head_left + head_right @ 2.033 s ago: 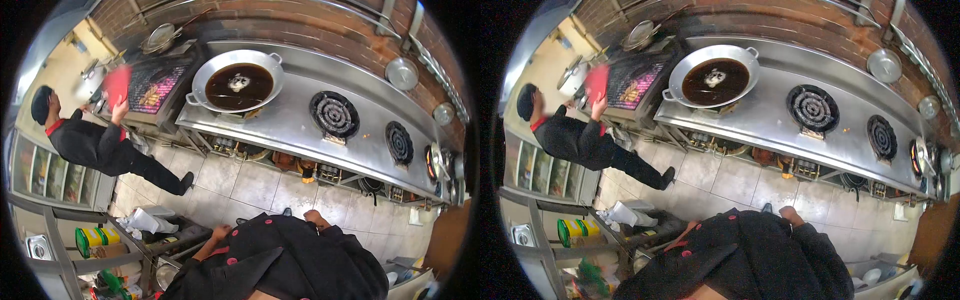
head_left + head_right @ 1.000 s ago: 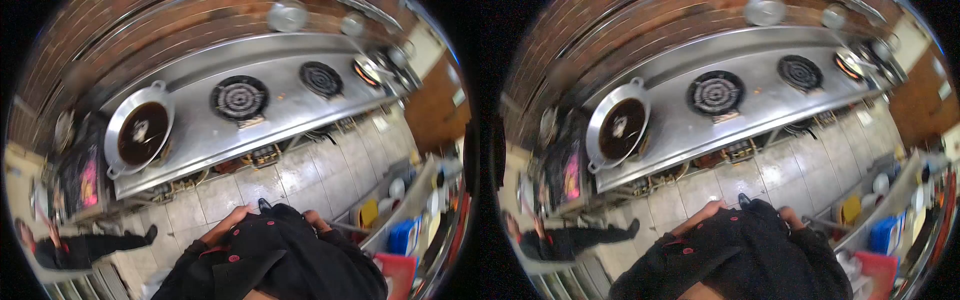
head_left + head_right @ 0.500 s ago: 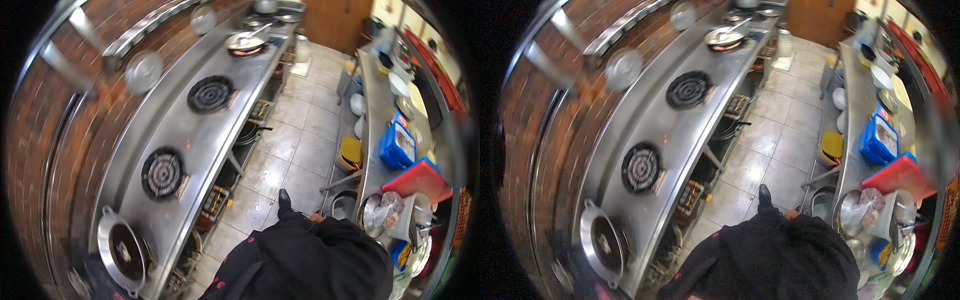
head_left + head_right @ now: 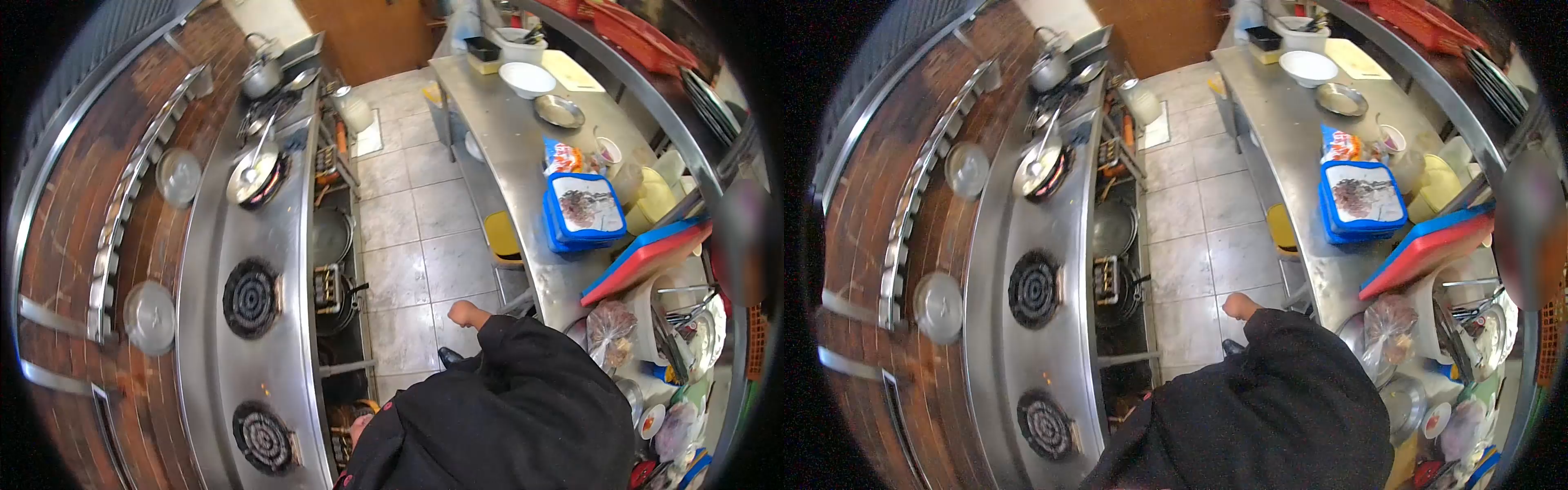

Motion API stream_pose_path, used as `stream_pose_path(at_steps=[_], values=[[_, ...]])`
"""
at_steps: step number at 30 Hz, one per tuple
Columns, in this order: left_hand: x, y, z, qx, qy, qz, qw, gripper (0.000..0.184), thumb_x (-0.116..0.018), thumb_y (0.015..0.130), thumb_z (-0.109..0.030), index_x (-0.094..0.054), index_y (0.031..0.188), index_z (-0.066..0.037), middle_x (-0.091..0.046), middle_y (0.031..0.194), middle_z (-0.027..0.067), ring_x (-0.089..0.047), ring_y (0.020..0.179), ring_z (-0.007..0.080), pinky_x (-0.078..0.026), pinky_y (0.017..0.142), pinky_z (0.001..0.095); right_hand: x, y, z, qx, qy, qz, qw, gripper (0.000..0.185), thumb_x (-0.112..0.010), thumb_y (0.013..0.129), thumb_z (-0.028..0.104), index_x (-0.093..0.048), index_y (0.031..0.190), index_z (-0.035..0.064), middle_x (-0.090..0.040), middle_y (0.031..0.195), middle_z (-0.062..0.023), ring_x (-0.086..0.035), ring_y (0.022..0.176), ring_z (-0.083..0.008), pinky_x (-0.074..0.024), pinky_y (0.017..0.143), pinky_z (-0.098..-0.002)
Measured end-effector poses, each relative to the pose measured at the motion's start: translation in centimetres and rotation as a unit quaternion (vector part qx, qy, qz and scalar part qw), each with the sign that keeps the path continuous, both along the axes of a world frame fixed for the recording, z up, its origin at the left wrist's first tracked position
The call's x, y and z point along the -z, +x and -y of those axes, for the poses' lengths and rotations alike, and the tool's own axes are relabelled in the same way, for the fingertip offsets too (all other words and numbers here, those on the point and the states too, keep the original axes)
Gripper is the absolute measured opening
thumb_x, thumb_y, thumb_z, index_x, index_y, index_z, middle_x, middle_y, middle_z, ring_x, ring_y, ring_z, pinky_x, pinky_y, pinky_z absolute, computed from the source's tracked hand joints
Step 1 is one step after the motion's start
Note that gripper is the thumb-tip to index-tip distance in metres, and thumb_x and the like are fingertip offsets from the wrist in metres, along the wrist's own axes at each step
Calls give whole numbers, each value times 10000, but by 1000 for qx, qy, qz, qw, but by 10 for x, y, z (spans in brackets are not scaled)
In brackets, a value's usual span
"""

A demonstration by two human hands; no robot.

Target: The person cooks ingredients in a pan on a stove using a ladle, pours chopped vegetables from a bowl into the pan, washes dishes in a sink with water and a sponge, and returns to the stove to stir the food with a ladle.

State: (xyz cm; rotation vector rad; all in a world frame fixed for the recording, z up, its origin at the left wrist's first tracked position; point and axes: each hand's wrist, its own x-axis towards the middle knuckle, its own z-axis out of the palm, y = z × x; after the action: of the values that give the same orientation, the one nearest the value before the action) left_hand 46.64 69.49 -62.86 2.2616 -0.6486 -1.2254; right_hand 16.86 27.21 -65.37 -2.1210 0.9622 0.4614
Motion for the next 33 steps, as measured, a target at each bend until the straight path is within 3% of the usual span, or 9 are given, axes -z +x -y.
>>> stream_pose_path(at_steps=[2, 4, 6, 8, 10, 16, 19, 29, 33], values=[[-7, 8, 50, -89, -18, -87, 992, 368, -548, 853, -401, -661, 928, -60, -672, 870, 96, -621, 832, 259, -465, 772, 347, 2, -8, 25, -1, -23, -9, 1000, 155, -555, 732, 71, -660, 713, -42, -643, 677, -177, -634, 547, -268, -493, 489, -411], [-23, 16, 89, 120, -93, 67, 986, 309, -561, 864, -330, -659, 898, -39, -661, 814, 96, -619, 776, 206, -473, 727, 322, 14, -17, 41, -2, -41, -21, 999, 176, -550, 750, 95, -653, 712, -42, -632, 652, -177, -618, 517, -268, -480, 467, -420], [-9, 30, 134, 227, -27, 49, 972, 275, -569, 864, -288, -658, 895, -29, -655, 793, 91, -613, 766, 185, -471, 719, 303, 28, -30, 47, 329, 145, 26, 933, 231, -540, 795, 158, -627, 704, -35, -607, 619, -152, -583, 478, -246, -450, 430, -413], [21, 39, 171, 326, 33, 31, 944, 242, -577, 864, -246, -656, 892, -19, -649, 772, 86, -606, 755, 164, -469, 712, 285, 25, -46, 40, 374, 151, 41, 914, 268, -524, 815, 197, -615, 695, -24, -597, 605, -143, -575, 475, -240, -442, 420, -402], [53, 43, 182, 90, -189, -201, 957, 219, -581, 859, -220, -658, 917, -24, -643, 746, 85, -609, 752, 145, -469, 700, 277, 51, -61, 33, 439, 194, 40, 877, 305, -509, 844, 260, -598, 698, 7, -571, 588, -124, -575, 491, -229, -437, 416, -376], [-59, 55, 369, 259, -95, 1, 961, 207, -589, 860, -235, -640, 910, -41, -629, 756, 93, -594, 741, 139, -470, 685, 300, 70, -101, 26, 308, 65, 42, 948, 267, -537, 848, 259, -596, 761, 14, -576, 638, -107, -577, 504, -232, -466, 459, -377], [-96, 87, 458, 258, -232, 62, 936, 208, -593, 853, -246, -636, 906, -50, -633, 782, 107, -600, 736, 168, -469, 683, 305, 23, -88, 30, 572, 246, -25, 782, 254, -575, 822, 267, -622, 827, 18, -633, 725, -130, -597, 565, -246, -493, 540, -384], [-140, 214, 794, 339, -312, 256, 850, 676, -632, 796, -402, -411, 1313, -27, -474, 1281, 216, -459, 1185, 344, -374, 993, 383, 90, -110, 133, 50, -118, 9, 992, 324, -480, 829, 180, -584, 1109, 54, -618, 1018, -161, -598, 893, -312, -476, 712, -463], [-184, 248, 904, 273, -237, 292, 885, 838, -630, 763, -468, -290, 1383, -19, -407, 1339, 225, -376, 1248, 363, -330, 1027, 387, 71, -73, 245, 70, -17, -21, 997, 321, -487, 833, 200, -580, 1105, 58, -613, 1006, -178, -596, 886, -319, -476, 710, -460]])
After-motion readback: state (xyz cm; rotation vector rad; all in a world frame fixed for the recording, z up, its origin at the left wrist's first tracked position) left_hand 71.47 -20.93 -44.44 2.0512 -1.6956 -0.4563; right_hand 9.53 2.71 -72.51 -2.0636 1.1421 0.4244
